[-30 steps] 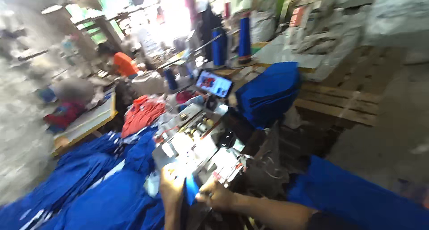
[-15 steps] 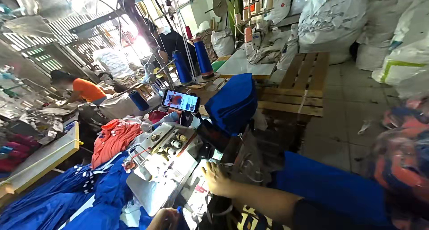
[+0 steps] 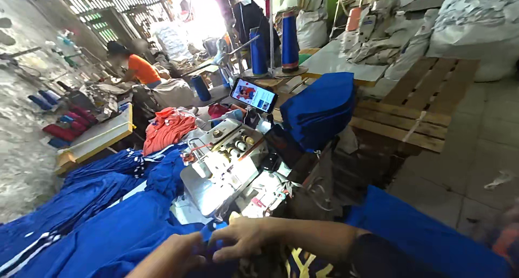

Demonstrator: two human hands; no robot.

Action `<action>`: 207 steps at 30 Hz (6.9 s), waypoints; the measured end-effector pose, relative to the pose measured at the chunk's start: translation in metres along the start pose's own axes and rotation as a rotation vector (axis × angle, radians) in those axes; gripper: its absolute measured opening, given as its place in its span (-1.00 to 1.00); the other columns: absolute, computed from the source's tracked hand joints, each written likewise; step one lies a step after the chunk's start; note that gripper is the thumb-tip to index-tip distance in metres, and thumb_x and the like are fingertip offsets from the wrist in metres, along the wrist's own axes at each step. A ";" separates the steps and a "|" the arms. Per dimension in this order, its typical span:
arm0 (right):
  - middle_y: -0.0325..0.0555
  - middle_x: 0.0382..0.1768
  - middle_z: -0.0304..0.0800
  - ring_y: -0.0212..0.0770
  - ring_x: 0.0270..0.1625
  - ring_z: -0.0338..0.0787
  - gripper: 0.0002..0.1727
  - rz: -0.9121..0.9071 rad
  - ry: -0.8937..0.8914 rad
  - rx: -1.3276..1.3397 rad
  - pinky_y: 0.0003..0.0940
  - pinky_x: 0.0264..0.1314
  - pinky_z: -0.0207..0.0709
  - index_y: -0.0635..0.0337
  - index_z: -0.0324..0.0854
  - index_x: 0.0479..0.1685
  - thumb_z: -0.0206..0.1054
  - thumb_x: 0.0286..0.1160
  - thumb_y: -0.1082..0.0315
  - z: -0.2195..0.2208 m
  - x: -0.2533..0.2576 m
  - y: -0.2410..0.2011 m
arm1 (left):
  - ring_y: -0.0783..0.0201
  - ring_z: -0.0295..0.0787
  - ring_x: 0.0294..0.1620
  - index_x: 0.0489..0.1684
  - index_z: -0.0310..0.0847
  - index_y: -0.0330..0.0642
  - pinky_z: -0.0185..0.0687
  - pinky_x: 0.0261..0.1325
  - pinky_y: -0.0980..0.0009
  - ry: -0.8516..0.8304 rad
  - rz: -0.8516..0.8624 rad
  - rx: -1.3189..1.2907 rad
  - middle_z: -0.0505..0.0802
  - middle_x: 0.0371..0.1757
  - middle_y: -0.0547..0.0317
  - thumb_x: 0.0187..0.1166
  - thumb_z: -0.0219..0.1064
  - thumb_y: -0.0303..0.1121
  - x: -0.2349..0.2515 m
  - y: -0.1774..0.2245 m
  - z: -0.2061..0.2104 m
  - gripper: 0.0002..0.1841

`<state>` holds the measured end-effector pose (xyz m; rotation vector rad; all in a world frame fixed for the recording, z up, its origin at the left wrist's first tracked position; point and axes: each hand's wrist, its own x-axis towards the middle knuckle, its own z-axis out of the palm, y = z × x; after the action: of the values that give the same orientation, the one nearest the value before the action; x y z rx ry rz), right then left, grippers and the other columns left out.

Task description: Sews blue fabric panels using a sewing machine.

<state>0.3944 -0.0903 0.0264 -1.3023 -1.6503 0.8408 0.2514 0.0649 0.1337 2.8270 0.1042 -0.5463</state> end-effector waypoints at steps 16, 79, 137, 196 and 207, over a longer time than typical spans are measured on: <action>-0.01 -0.47 0.67 0.02 -0.22 0.71 -0.68 -0.380 0.397 -0.422 0.12 0.08 0.37 0.19 0.67 -0.63 0.37 0.37 0.17 -0.001 -0.021 0.088 | -0.36 0.63 0.43 0.53 0.40 -0.52 0.44 0.47 -0.24 0.263 -0.565 -0.044 0.69 0.36 -0.47 0.81 0.02 -0.40 0.111 -0.006 0.010 -0.56; -0.26 -0.21 0.85 -0.68 -0.15 0.74 -0.70 -0.164 0.955 0.047 -0.72 0.09 0.62 0.44 0.67 0.12 0.41 0.45 0.49 0.048 -0.045 0.042 | 0.51 0.76 0.20 -0.34 0.90 -0.09 0.70 0.26 0.51 1.063 0.263 -1.574 0.87 0.19 0.33 0.49 0.44 -0.46 0.094 0.065 0.186 -0.90; -0.12 -0.25 0.90 -0.62 -0.33 0.76 -0.78 0.057 0.625 -0.023 -0.70 -0.16 0.64 0.37 0.82 -0.07 0.33 0.57 0.40 -0.020 -0.060 0.039 | 0.61 0.81 -0.30 -0.43 0.64 -0.38 0.71 -0.17 0.69 1.111 0.259 -0.524 0.91 -0.28 0.12 0.46 0.46 -0.48 0.060 -0.003 0.099 -0.85; -0.01 -0.57 0.75 -0.24 -0.31 0.84 -0.69 -0.605 0.703 -0.216 -0.34 0.32 0.66 0.33 0.59 -0.62 0.42 0.46 0.38 0.008 -0.038 0.062 | 0.02 0.76 0.19 -0.18 0.90 -0.13 0.64 0.27 0.21 1.237 -0.031 -0.066 0.83 0.07 -0.17 0.50 0.44 -0.35 0.033 0.070 0.122 -0.87; 0.04 -0.15 0.67 -0.43 -0.04 0.66 -0.56 -0.275 0.794 -0.212 -0.76 -0.01 0.53 0.27 0.48 -0.61 0.56 0.40 0.17 0.037 -0.078 0.013 | 0.28 0.88 -0.31 0.27 0.22 -0.39 0.85 -0.14 0.40 1.052 -0.193 -1.741 0.78 -0.23 0.00 0.68 0.07 -0.71 0.123 0.048 0.082 -0.73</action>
<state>0.3731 -0.1629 -0.0168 -1.2767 -1.2344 -0.0451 0.3414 -0.0005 0.0255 1.0805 0.6370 0.7552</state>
